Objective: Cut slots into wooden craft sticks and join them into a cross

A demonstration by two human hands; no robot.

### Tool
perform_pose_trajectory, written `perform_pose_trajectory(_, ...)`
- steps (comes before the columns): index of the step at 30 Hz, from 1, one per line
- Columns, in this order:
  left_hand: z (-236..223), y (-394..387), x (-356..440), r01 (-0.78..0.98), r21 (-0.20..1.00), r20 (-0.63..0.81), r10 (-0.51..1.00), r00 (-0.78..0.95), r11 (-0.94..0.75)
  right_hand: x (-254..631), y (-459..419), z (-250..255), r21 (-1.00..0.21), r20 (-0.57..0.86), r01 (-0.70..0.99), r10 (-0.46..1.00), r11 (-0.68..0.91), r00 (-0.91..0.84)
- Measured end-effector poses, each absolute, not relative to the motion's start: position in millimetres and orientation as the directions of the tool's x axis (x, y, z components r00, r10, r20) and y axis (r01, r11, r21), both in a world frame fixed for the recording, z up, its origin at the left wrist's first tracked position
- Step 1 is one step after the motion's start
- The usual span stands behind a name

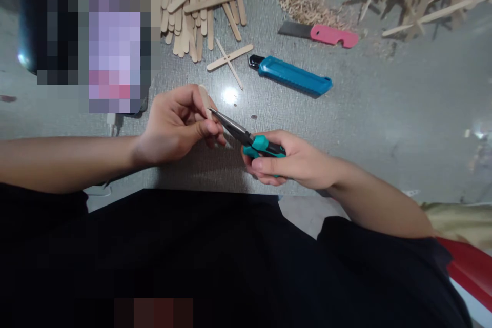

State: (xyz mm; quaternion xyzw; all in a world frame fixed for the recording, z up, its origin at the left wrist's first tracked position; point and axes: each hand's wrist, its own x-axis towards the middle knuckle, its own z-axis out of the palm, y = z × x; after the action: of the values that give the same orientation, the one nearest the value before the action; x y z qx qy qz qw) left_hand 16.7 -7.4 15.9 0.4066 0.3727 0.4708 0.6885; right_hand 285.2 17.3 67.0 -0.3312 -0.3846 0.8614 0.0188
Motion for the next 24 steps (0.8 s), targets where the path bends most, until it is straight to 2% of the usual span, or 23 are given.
perform_pose_trajectory(4,16.0,-6.1,16.8,-0.333,0.912,-0.145,0.948,0.283,0.239,289.2,22.1,68.3,-0.53,-0.574,0.203,0.172,-0.823,-0.801)
perform_pose_trajectory(9,17.7,-4.8,17.3,-0.292,0.939,-0.116,0.967,0.227,0.181,293.1,25.1,66.8,-0.431,-0.522,0.18,0.082,-0.884,-0.849)
perform_pose_trajectory(12,17.6,-2.1,17.2,-0.31,0.943,-0.087,0.987,0.135,0.125,292.8,26.5,66.6,-0.455,-0.502,0.162,0.102,-0.876,-0.859)
perform_pose_trajectory(14,17.4,-0.2,17.2,-0.334,0.936,-0.08,0.992,0.096,0.108,291.9,26.9,66.8,-0.56,-0.505,0.149,0.194,-0.815,-0.841)
perform_pose_trajectory(16,18.2,1.1,17.2,-0.355,0.926,-0.099,0.991,0.093,0.126,291.1,25.8,67.0,-0.723,-0.524,0.196,0.341,-0.663,-0.781)
perform_pose_trajectory(18,19.9,1.4,17.0,-0.371,0.914,-0.129,0.986,0.111,0.161,290.3,23.1,67.1,-0.862,-0.502,0.338,0.533,-0.379,-0.682)
perform_pose_trajectory(19,20.8,1.3,16.8,-0.376,0.909,-0.142,0.982,0.121,0.178,289.9,21.4,66.9,-0.883,-0.447,0.424,0.629,-0.2,-0.635)
perform_pose_trajectory(20,21.6,1.1,16.7,-0.379,0.904,-0.156,0.979,0.133,0.196,289.4,19.8,66.5,-0.864,-0.366,0.503,0.711,-0.02,-0.601)
perform_pose_trajectory(22,22.2,0.8,16.4,-0.387,0.894,-0.181,0.971,0.153,0.228,288.4,17.5,65.0,-0.751,-0.15,0.592,0.797,0.292,-0.585)
perform_pose_trajectory(24,21.7,0.6,16.3,-0.404,0.88,-0.196,0.966,0.171,0.25,288.0,17.4,62.4,-0.618,-0.009,0.636,0.805,0.462,-0.593)
